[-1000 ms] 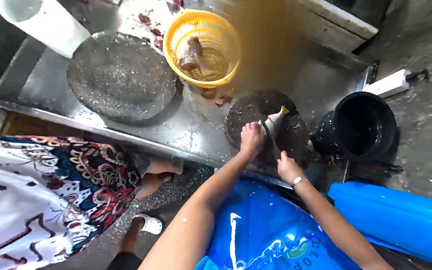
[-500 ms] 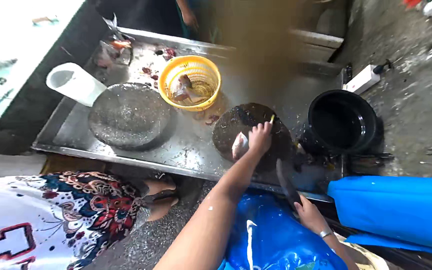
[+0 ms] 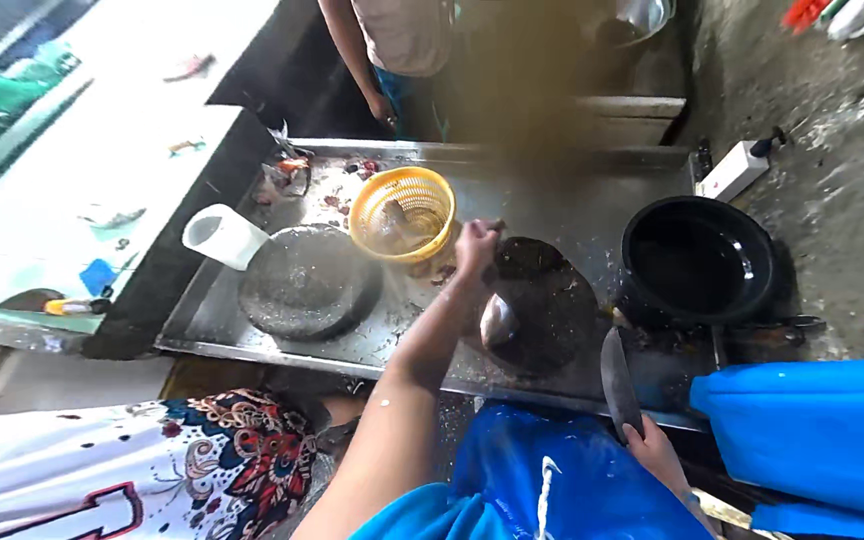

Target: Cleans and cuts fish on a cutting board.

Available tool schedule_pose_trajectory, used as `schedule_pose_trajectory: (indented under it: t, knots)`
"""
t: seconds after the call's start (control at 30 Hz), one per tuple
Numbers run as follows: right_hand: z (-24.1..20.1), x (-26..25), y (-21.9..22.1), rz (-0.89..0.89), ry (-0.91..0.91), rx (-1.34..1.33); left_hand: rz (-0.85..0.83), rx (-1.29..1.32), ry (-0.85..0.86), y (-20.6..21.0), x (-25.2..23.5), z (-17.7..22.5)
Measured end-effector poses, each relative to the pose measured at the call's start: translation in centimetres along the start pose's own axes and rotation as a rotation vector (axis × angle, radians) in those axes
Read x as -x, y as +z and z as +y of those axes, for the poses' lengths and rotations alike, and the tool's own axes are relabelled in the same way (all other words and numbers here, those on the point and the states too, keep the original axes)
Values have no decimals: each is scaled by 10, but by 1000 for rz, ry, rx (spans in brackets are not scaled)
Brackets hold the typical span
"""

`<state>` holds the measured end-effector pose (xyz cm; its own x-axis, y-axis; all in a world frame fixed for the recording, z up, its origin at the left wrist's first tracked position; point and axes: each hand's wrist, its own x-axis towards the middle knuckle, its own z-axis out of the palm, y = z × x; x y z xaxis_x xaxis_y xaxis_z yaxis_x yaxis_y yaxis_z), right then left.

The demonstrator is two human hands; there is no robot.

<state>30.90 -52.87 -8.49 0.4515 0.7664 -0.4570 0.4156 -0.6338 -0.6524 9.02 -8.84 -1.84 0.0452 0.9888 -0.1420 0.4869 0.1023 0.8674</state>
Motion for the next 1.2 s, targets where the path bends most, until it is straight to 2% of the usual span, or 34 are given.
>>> schedule_pose_trajectory:
  t: [0.07,0.13,0.2,0.23,0.3,0.33,0.4,0.47,0.6,0.67,0.73,0.77,0.83,0.9,0.97,1.03,1.1,1.13,1.2]
  knots:
    - [-12,-10,3,-30,28,-17,162,126,-75,-45,-40,1]
    - [-24,-17,9,-28,41,-45,343,54,-180,-89,-60,-8]
    - [-34,-26,14,15,19,-48,393,-160,-135,-111,-44,-25]
    - [-43,-31,16,40,6,-24,376,-280,-54,-108,-23,-36]
    - [-64,-38,23,80,-16,51,192,-432,198,-74,41,-70]
    - [-74,-43,28,95,-39,77,34,-487,310,-48,68,-88]
    - [-95,-59,33,117,-128,110,-278,-668,436,-4,112,-114]
    - [-124,-80,37,115,-167,175,-382,-733,472,15,128,-119]
    - [-177,-107,45,59,-235,265,-279,-628,375,0,111,-109]
    - [-182,-121,19,202,-301,276,-186,-396,234,-10,103,-109]
    - [-182,-150,-30,371,-320,220,-49,-106,55,-18,92,-107]
    - [-179,-169,-59,421,-293,163,-10,20,11,-18,88,-99]
    - [-167,-219,-115,463,-160,17,-17,79,89,-7,89,-55]
    - [-143,-268,-155,393,78,-18,-171,18,244,23,94,15]
    - [-105,-305,-159,247,195,116,-368,-112,422,71,99,88]
    - [-88,-321,-146,330,51,38,-535,-356,616,128,95,142]
    - [-127,-300,-192,54,208,-256,-645,-671,686,190,88,174]
    - [-137,-294,-208,47,241,-326,-692,-794,676,221,85,182]
    - [-126,-300,-212,149,226,-237,-804,-925,621,274,80,178]
